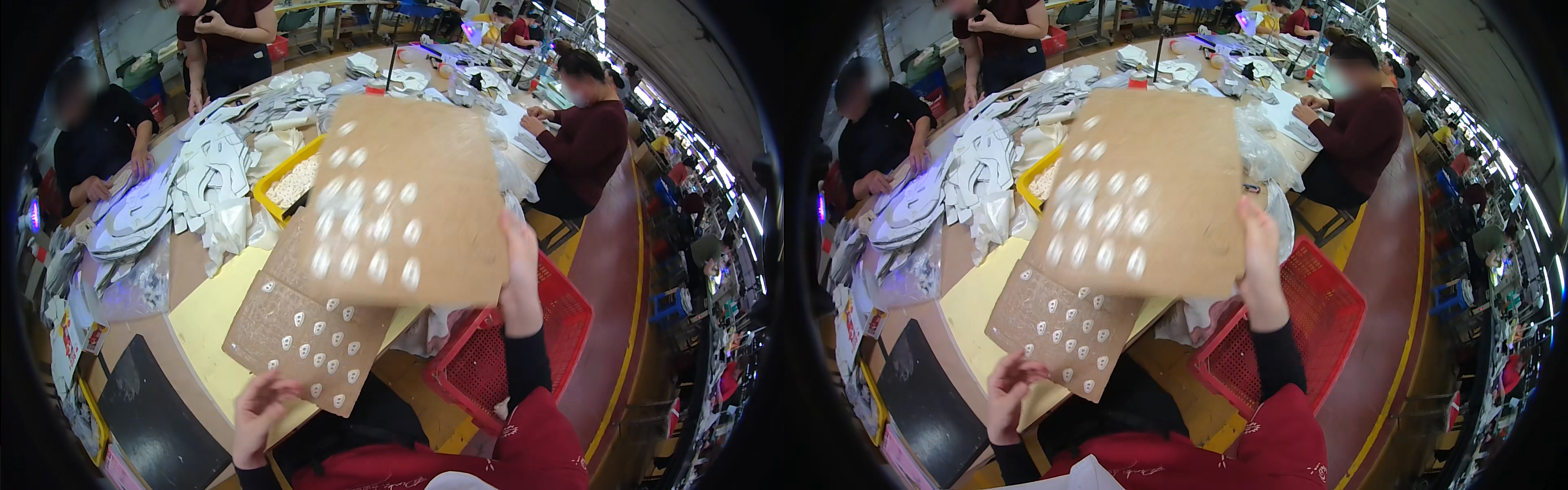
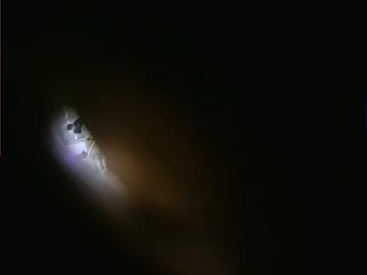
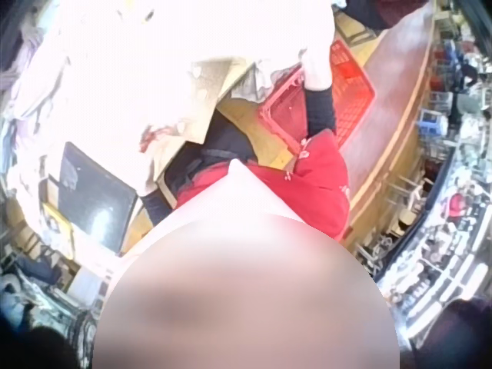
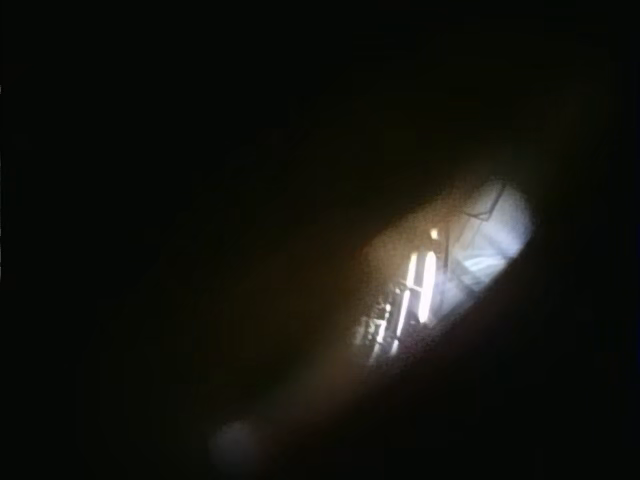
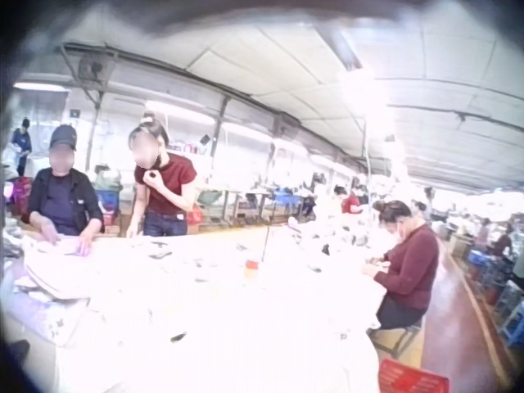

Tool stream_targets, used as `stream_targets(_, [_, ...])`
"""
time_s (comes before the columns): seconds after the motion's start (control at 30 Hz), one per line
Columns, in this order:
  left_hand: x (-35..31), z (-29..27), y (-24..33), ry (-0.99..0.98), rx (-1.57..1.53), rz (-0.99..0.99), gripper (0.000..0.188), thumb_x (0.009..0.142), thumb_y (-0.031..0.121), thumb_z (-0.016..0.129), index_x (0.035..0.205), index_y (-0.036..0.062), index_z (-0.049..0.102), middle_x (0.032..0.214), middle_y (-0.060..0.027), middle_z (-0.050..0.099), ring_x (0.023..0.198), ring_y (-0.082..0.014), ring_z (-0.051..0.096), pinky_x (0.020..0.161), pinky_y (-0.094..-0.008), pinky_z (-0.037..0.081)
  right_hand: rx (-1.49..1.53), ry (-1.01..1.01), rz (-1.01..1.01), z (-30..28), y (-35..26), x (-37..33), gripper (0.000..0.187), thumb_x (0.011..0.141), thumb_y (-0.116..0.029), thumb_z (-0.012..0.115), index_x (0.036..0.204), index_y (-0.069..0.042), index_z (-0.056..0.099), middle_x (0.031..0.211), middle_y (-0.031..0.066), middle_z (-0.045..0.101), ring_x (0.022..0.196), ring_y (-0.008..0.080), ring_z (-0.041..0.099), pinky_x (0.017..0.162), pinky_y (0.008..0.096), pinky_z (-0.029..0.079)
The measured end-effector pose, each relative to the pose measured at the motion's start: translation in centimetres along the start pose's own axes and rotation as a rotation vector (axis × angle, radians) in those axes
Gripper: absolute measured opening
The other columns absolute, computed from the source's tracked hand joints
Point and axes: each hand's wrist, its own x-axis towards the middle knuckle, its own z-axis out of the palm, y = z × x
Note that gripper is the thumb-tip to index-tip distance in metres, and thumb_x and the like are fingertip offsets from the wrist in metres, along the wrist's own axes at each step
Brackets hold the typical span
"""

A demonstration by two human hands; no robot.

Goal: The person sits at a shared workbench in a factory and assembles small white plastic components. They pick up pieces from a pile, place them into a clear plastic bag, and then arrange them on a cardboard sheet with pre-printed outlines. The person works methodically, handling the small parts one by one.

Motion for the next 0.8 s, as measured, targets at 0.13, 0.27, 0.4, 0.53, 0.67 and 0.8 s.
stream_targets(0.13, [-1.6,-3.0,-1.1,0.588,0.19,0.058,0.057,0.098,0.015,0.061,0.151,0.0095,0.042,0.147,-0.0154,0.049,0.134,-0.0269,0.049,0.113,-0.0392,0.038,0.011,0.058,-0.182,-3.6,0.5,13.0,0.028,0.107,-0.02,0.049,0.123,-0.001,0.063,0.116,0.0071,0.07,0.102,0.0149,0.068,0.089,0.0304,0.055])
stream_targets(0.27, [-3.0,-3.4,-2.1,0.78,0.039,0.021,0.064,0.101,0.027,0.06,0.157,0.013,0.033,0.157,-0.0147,0.037,0.146,-0.0266,0.035,0.118,-0.0422,0.03,0.122,0.171,-0.011,-6.4,0.2,25.3,0.042,0.11,-0.027,0.044,0.138,0.004,0.05,0.135,0.0161,0.06,0.121,0.0221,0.061,0.098,0.0345,0.052])
stream_targets(0.4, [-3.0,-3.0,-2.3,0.731,-0.08,0.023,0.07,0.102,0.031,0.06,0.16,0.0152,0.026,0.159,-0.0169,0.035,0.147,-0.0287,0.034,0.119,-0.0445,0.027,0.203,0.342,0.253,-9.3,0.3,29.5,0.053,0.109,-0.041,0.045,0.147,-0.004,0.042,0.145,0.0182,0.051,0.13,0.0277,0.054,0.101,0.0376,0.051])
stream_targets(0.53, [-1.9,-2.8,-2.1,0.656,-0.151,-0.002,0.069,0.103,0.029,0.058,0.161,0.0174,0.023,0.159,-0.0174,0.037,0.145,-0.0259,0.038,0.118,-0.0422,0.028,0.138,0.28,0.234,-9.4,0.3,27.1,0.056,0.106,-0.043,0.053,0.151,-0.012,0.04,0.142,0.016,0.052,0.123,0.0292,0.055,0.1,0.0367,0.05])
stream_targets(0.67, [-0.6,-3.2,-1.9,0.608,-0.19,-0.026,0.068,0.105,0.025,0.054,0.162,0.015,0.019,0.157,-0.0179,0.039,0.143,-0.0265,0.041,0.118,-0.0399,0.031,0.04,0.06,0.232,-7.5,-1.5,20.9,0.049,0.105,-0.035,0.057,0.146,-0.011,0.048,0.137,0.0137,0.057,0.116,0.025,0.057,0.098,0.0337,0.05])
stream_targets(0.8, [0.8,-4.1,-2.1,0.635,-0.305,-0.029,0.061,0.107,0.02,0.049,0.16,0.0073,0.023,0.152,-0.0158,0.046,0.137,-0.0255,0.046,0.115,-0.0375,0.035,-0.124,-0.199,0.132,-4.3,-3.6,12.3,0.04,0.104,-0.028,0.059,0.135,-0.004,0.057,0.128,0.0097,0.063,0.104,0.0161,0.06,0.091,0.03,0.049])
